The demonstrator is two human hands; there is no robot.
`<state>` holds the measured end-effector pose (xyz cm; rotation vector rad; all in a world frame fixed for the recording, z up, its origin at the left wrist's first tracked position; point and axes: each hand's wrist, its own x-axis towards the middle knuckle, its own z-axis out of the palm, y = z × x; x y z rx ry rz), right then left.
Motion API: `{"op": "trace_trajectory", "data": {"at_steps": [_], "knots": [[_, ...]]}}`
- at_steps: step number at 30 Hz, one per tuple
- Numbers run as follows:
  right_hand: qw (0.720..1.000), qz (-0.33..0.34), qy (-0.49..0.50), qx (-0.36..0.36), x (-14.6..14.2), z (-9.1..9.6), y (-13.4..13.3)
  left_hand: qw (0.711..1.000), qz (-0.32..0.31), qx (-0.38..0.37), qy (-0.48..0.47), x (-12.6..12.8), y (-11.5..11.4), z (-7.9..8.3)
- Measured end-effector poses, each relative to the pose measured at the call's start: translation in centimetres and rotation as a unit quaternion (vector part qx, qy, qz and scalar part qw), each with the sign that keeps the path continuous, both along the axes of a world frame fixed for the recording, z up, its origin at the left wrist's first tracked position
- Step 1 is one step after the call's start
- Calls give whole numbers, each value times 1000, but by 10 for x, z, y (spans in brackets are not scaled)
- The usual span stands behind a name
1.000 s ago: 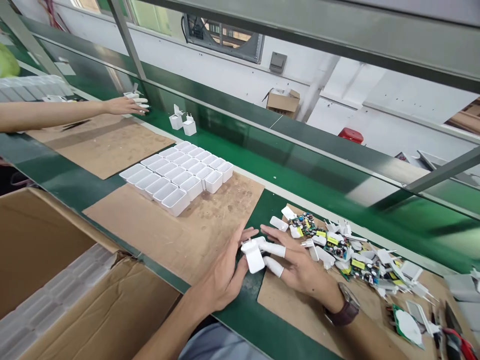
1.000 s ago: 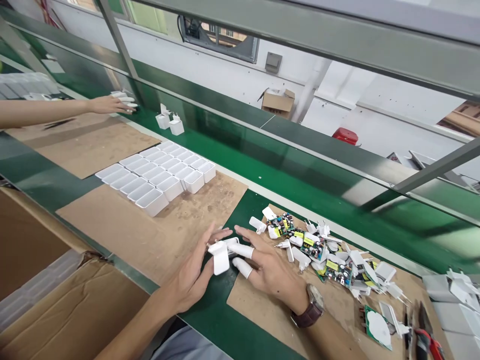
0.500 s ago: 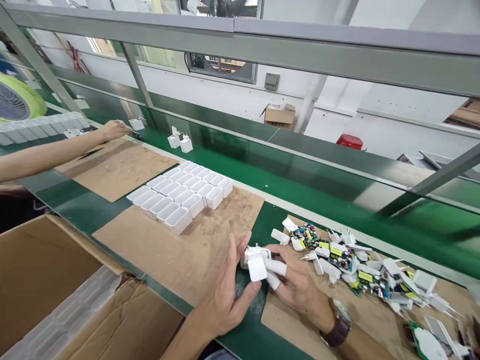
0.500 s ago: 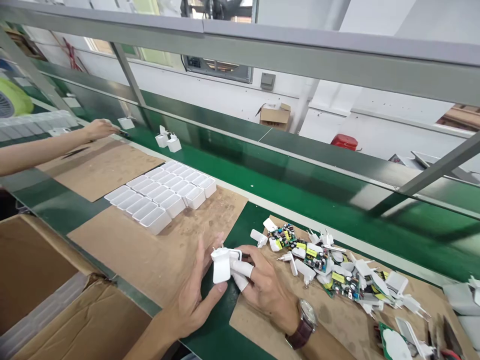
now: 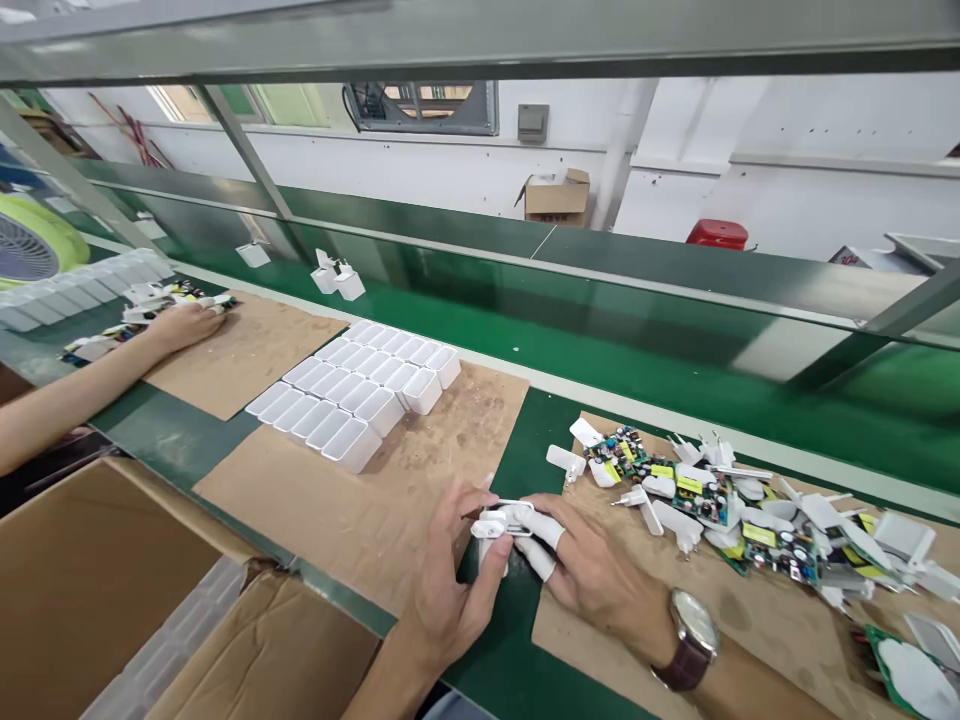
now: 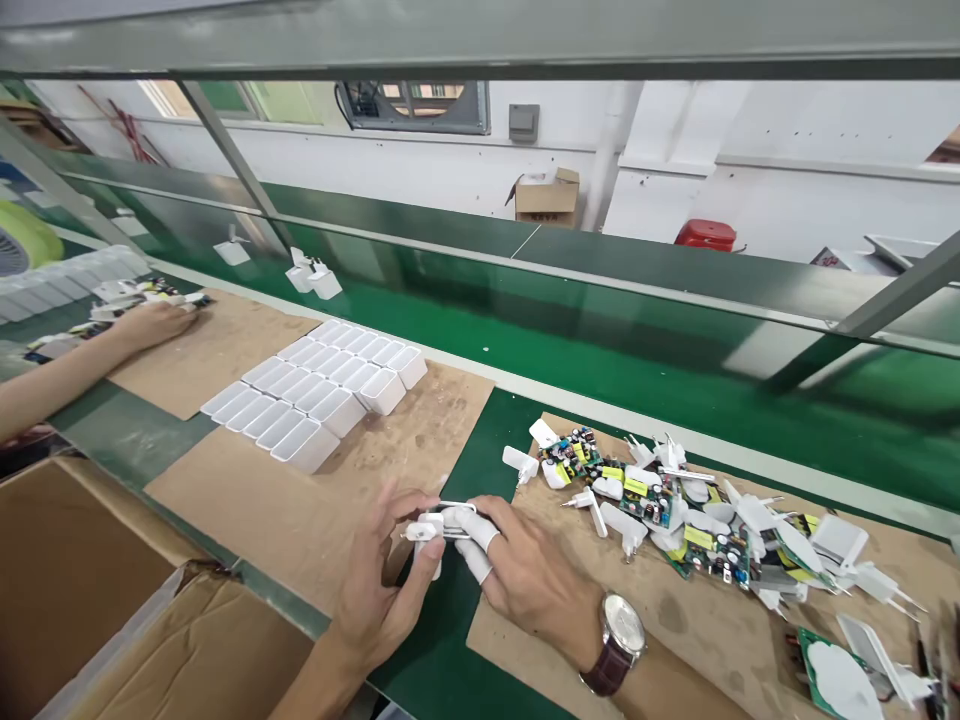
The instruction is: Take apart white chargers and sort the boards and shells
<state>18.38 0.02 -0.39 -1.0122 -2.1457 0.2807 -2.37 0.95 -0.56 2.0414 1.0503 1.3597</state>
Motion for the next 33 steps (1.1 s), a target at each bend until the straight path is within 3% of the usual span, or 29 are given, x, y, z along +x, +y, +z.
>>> {"op": "trace_trajectory", "data": {"at_steps": [11,18,21,24,26,28,31,33], "knots": [[1000,7,-15,-9,-2,5,6,1000,-2,-21,-23,0,2,2],[1000,22,-2,12,0,-5,4,999,-3,-34,-29,-1,3,1],[999,43,-6,-15,0,-8,2,999,-4,-32,-29,-1,3,0],[997,45,50,-41,-2,-9,4,999,-14,-35,-36,-2,4,1],[986,36,136,-85,-5,-9,6,998,-30,-32,-42,-4,4,0],[945,26,268,-187,-6,-8,9,999,-42,-14,-17,-4,3,-1],[816,60,430,-382,-7,-3,13,997,-28,28,60,-3,2,-2],[746,104,460,-470,-5,4,13,995,-11,48,87,-2,1,-2]]}}
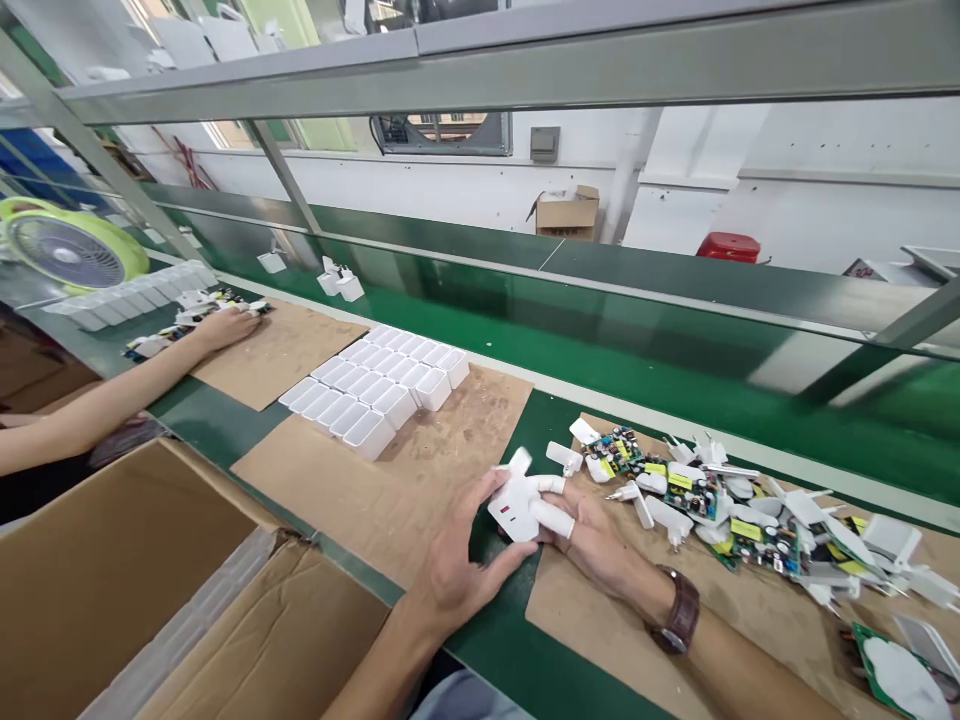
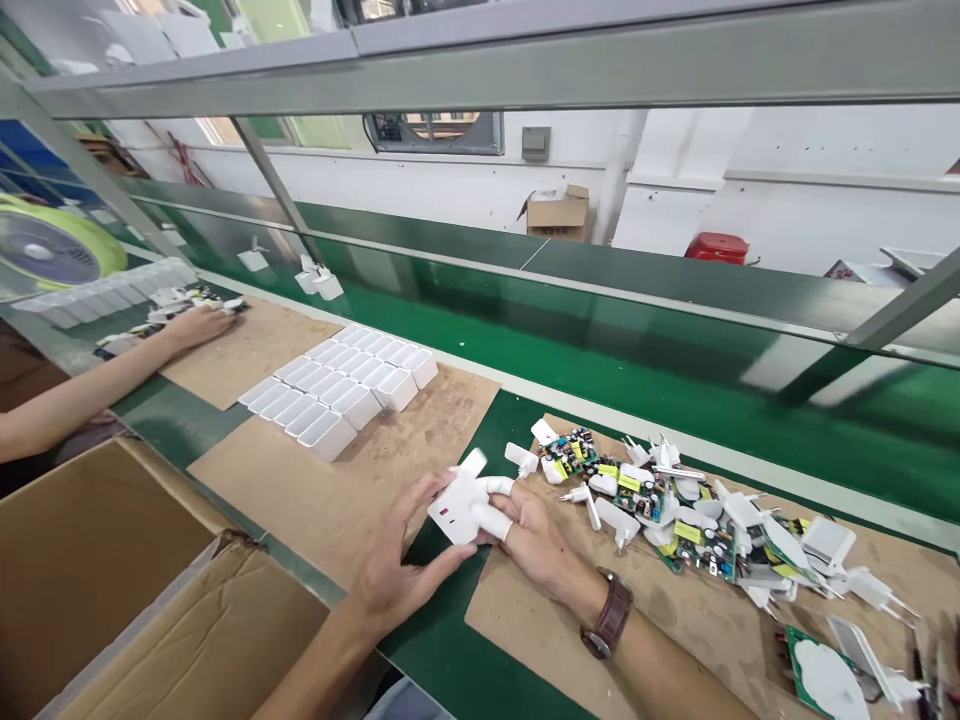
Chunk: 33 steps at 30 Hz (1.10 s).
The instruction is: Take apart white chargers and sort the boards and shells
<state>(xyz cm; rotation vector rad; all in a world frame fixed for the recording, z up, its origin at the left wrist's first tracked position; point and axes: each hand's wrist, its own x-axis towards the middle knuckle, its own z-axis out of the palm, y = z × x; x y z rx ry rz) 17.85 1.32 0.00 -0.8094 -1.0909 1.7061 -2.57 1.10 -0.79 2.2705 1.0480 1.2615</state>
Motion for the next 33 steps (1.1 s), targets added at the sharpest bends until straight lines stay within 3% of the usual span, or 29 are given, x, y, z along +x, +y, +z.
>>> {"op": "trace_trajectory", "data": {"at_steps": [4,11,16,21,26,30,33], "knots": [[997,59,21,-44,2,12,-2,1000,14,19,-5,1,0,-3],[996,65,40,-55,4,7,-3,999,-12,-26,-30,1,-1,-12],[997,58,20,-48,2,8,-4,1000,-5,-17,-24,2,-3,-6],[1000,-24,16,-11,-4,8,-3,999,35,0,18,6,-3,4],[994,-93,54,34,-6,0,0,993,101,22,59,6,6,1],[995,-89,28,39,-6,-7,2,992,108,-11,69,4,11,-2],[994,-104,8,30,-10,-11,5,990,101,-79,65,2,16,5]]}}
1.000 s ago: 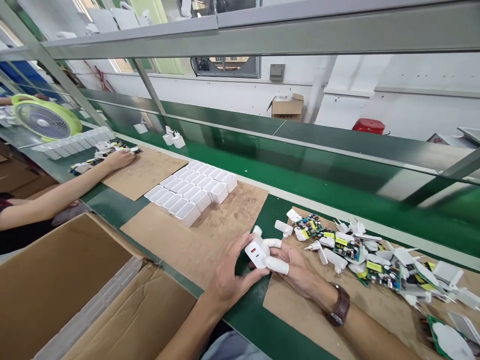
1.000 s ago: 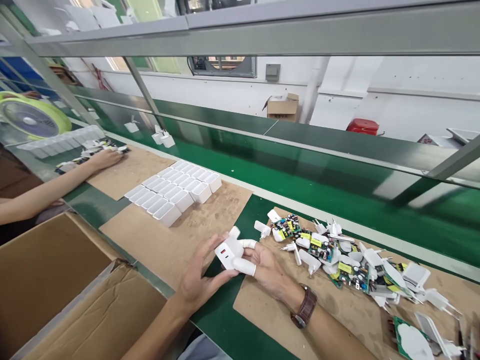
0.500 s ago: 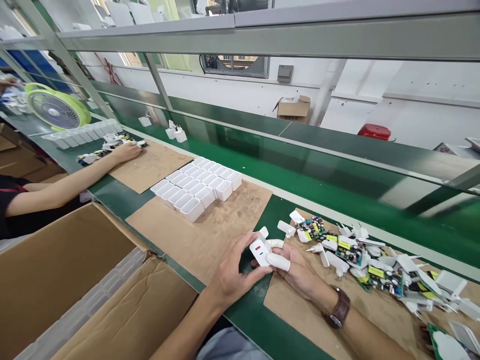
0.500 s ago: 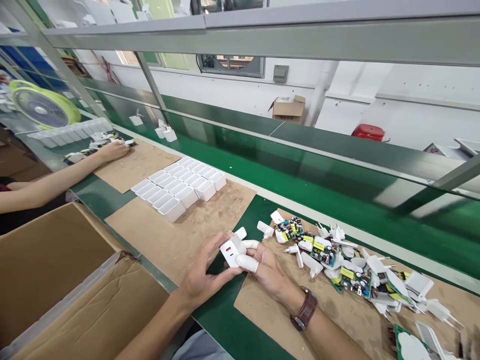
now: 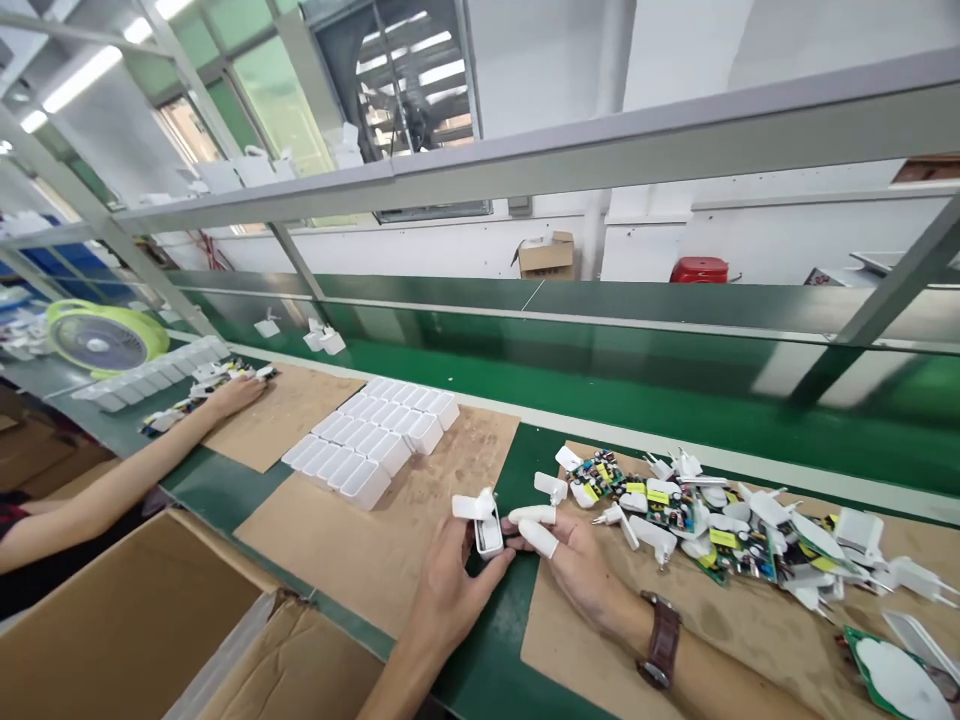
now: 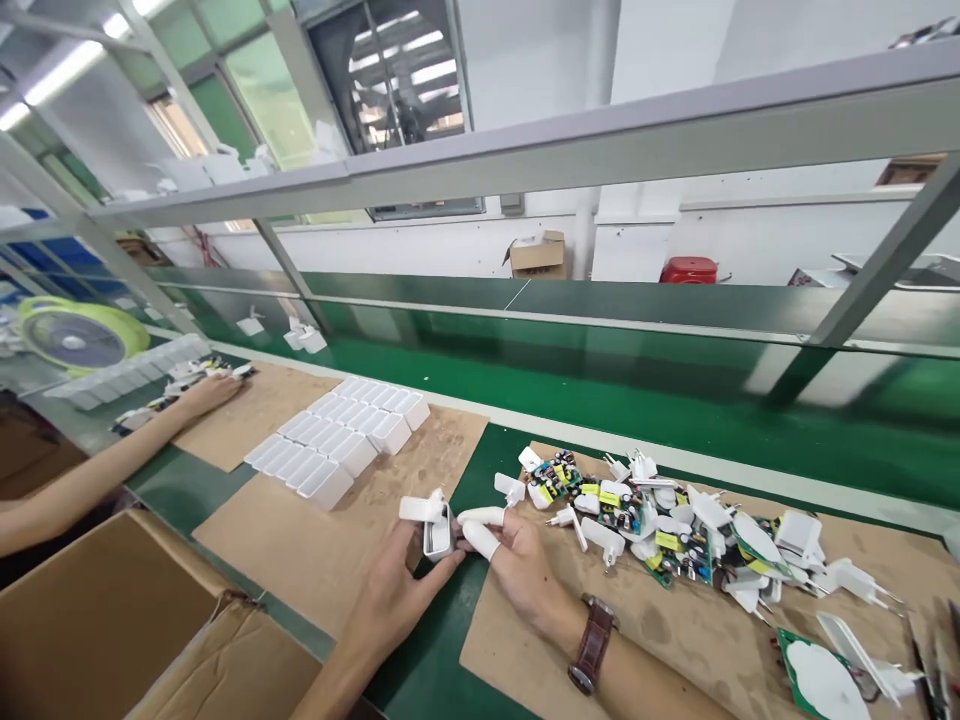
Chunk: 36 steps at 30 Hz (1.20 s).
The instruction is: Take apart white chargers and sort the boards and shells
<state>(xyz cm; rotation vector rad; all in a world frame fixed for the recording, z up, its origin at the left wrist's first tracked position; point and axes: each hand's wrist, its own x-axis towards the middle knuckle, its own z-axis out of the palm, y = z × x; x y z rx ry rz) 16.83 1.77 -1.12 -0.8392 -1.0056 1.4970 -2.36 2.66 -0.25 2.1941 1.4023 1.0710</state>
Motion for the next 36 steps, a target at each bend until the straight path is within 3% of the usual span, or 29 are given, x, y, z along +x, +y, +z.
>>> {"op": "trace_trajectory", "data": {"at_steps": [4,9,15,19,23,27,29,32,36], "knots": [[1000,-24,8,0,-7,-6,5,998,13,-52,-16,0,32,27],[1000,-19,15,2,-13,-12,10,994,5,-99,-45,24,119,60],[1000,-12,12,9,-19,-15,16,989,-23,-132,-62,86,224,53],[1000,-10,22,-12,-23,-18,20,984,-25,-161,-68,119,260,43],[999,-4,22,-28,-26,-19,23,986,9,-148,-71,132,257,31],[1000,-5,2,-20,-23,-16,21,992,11,-99,-76,115,224,31],[1000,-5,-7,-18,-21,-15,19,995,3,-65,-78,93,203,42],[1000,2,-19,-11,-18,-14,14,996,21,-18,-85,48,168,74],[999,24,-44,11,-14,-13,3,986,133,82,-52,-18,121,118]]}}
